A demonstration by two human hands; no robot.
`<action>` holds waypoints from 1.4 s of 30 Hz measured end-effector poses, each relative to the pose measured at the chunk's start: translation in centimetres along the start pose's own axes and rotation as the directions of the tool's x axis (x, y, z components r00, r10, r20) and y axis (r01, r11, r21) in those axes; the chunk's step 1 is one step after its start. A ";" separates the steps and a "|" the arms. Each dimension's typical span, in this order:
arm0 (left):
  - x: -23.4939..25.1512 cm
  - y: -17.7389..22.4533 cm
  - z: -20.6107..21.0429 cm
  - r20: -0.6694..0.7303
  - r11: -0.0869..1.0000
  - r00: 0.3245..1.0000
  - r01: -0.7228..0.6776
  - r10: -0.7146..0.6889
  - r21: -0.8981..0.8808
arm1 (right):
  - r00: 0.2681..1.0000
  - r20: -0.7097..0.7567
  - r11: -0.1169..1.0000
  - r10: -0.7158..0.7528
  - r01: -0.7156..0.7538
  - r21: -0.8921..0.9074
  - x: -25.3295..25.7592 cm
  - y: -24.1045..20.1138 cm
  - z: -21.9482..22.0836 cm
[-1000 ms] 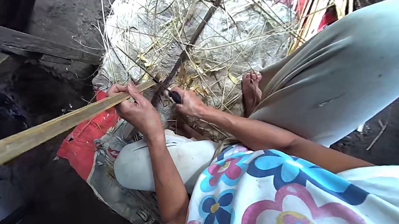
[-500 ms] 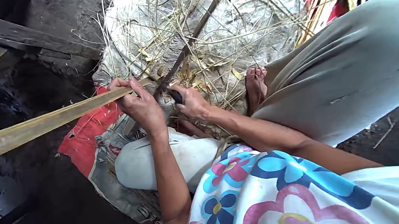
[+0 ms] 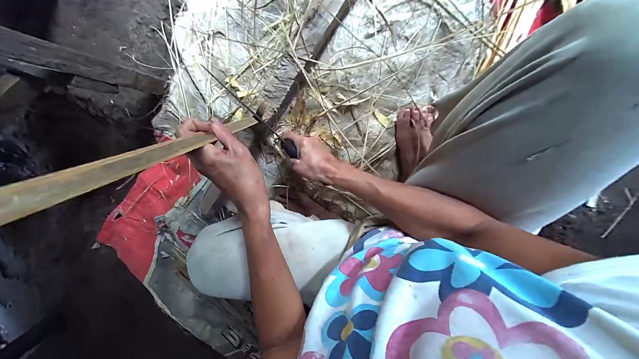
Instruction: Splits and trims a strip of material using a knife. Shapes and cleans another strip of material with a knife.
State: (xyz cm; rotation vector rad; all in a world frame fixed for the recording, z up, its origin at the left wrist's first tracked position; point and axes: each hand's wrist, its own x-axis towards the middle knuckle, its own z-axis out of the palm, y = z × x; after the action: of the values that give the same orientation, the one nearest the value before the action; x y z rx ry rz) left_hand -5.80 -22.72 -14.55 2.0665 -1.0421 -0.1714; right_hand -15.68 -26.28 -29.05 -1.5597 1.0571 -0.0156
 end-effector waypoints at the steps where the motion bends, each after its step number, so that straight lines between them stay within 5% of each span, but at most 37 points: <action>1: 0.1 -0.2 0.3 -0.023 1.000 1.000 0.001 -0.002 -0.019 | 0.999 -0.018 0.999 -0.051 0.051 0.012 -0.6 -0.3 0.0; 3: 1.0 -1.1 1.5 -0.151 0.997 0.988 -0.013 0.003 -0.071 | 0.985 -0.060 0.987 -0.159 0.160 -0.001 -0.6 -0.3 0.2; 5: 1.1 -1.6 1.5 -0.175 0.996 0.984 0.000 -0.015 -0.087 | 0.999 -0.007 0.999 -0.049 0.049 -0.016 0.2 1.0 0.5; 8: 1.4 -1.5 1.3 -0.168 0.996 0.986 0.001 -0.017 -0.094 | 0.999 0.002 0.999 0.044 -0.044 -0.008 0.5 0.4 0.2; 12: 1.2 -1.2 1.5 -0.142 0.997 0.990 0.016 -0.026 -0.073 | 0.984 -0.059 0.986 -0.165 0.167 0.018 -1.3 -1.0 -0.1; 17: 1.4 -1.7 1.1 -0.157 0.997 0.988 -0.007 -0.005 -0.076 | 1.000 0.002 1.000 0.019 -0.019 0.003 0.3 0.2 0.0; 21: 1.1 -1.7 1.3 -0.154 0.997 0.988 0.021 -0.033 -0.077 | 0.988 -0.055 0.989 -0.142 0.139 -0.041 -0.6 -0.4 0.1; 25: 1.3 -2.0 1.1 -0.171 0.995 0.985 -0.014 -0.003 -0.098 | 0.999 -0.014 0.997 0.036 -0.037 -0.062 0.8 0.8 0.0; 29: 0.9 -1.5 1.6 -0.165 0.995 0.986 -0.016 0.000 -0.094 | 0.999 -0.030 0.997 -0.038 0.036 -0.073 0.0 0.0 0.0; 32: 0.3 -0.7 0.5 -0.054 0.999 0.998 -0.037 0.035 -0.033 | 0.997 0.001 0.992 0.076 -0.075 -0.098 1.0 1.2 0.1; 37: 1.5 -1.3 1.9 -0.163 0.994 0.987 -0.012 -0.005 -0.107 | 0.999 -0.041 0.999 -0.032 0.030 -0.040 0.3 0.4 0.5; 42: 1.7 -1.2 1.8 -0.159 0.996 0.987 -0.014 0.000 -0.087 | 0.998 -0.003 0.997 0.061 -0.061 -0.043 1.0 1.4 0.3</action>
State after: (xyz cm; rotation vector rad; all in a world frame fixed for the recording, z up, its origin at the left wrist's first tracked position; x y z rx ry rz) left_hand -4.77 -24.60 -16.29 1.9620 -0.9282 -0.0469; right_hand -15.82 -26.48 -30.79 -1.5659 1.1130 0.0480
